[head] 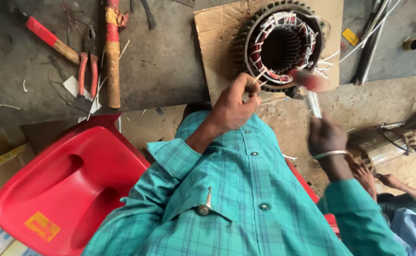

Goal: The person inserts white plastic ties into the slots of a motor stator and uses a hammer to tap them into place. The person repeatedly adjusts the ties and hammers them down to secure the windings.

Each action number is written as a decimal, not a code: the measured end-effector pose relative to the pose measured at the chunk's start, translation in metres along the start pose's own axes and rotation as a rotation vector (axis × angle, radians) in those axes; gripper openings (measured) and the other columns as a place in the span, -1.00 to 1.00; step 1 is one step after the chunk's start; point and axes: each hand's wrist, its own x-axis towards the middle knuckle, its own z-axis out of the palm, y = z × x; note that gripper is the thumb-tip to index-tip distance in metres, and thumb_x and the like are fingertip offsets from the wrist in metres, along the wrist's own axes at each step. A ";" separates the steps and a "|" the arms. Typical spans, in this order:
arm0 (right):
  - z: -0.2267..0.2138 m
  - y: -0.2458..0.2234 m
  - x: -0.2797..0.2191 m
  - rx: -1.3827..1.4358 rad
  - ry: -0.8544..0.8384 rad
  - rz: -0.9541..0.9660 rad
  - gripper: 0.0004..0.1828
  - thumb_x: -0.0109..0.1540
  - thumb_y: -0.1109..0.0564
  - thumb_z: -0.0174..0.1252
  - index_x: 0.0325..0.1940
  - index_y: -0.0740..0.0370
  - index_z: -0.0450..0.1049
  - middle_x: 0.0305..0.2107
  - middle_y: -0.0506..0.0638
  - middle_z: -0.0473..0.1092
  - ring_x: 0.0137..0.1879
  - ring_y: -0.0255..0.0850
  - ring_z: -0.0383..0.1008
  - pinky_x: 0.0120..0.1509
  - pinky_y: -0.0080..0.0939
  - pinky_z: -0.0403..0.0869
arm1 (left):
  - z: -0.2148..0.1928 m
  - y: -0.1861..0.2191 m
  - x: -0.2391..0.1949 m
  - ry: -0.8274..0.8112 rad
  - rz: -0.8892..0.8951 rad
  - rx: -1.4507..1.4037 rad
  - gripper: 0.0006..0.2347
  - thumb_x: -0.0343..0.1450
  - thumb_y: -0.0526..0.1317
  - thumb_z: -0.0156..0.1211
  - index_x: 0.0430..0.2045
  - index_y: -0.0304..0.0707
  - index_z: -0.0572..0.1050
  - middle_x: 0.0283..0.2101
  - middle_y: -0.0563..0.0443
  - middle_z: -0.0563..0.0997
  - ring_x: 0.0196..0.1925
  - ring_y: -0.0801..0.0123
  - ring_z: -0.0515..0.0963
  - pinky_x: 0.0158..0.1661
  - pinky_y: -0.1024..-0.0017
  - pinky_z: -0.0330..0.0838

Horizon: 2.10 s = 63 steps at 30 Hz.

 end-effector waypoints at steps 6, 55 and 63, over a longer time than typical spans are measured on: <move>0.026 -0.019 -0.003 0.480 0.293 -0.268 -0.66 0.48 -0.07 0.02 -0.21 0.23 0.38 -0.47 0.24 0.37 -0.33 0.19 0.47 -0.26 0.06 0.41 | 0.003 -0.003 -0.001 0.047 -0.004 -0.161 -0.90 0.42 -0.38 0.17 -0.26 -0.30 0.41 -0.28 0.13 0.46 -0.20 0.55 0.44 -0.12 0.50 0.44; 0.017 -0.103 0.093 0.303 0.350 -0.618 -0.42 0.09 -0.05 0.42 0.13 0.15 0.47 0.04 0.01 0.45 0.28 0.02 0.29 0.30 0.18 0.13 | 0.011 0.008 0.121 0.286 0.495 1.113 -0.85 0.38 -0.18 0.31 -0.51 -0.27 0.59 -0.45 -0.12 0.60 -0.50 0.23 0.61 -0.52 0.28 0.49; 0.039 -0.101 0.096 0.339 0.363 -0.599 -0.50 0.11 -0.01 0.38 0.08 0.14 0.46 0.01 0.00 0.46 0.27 0.03 0.30 0.30 0.20 0.13 | 0.047 -0.033 0.040 0.571 0.085 1.066 -0.91 0.29 -0.15 0.30 -0.55 -0.12 0.61 -0.39 -0.12 0.63 -0.32 -0.08 0.64 -0.34 0.03 0.49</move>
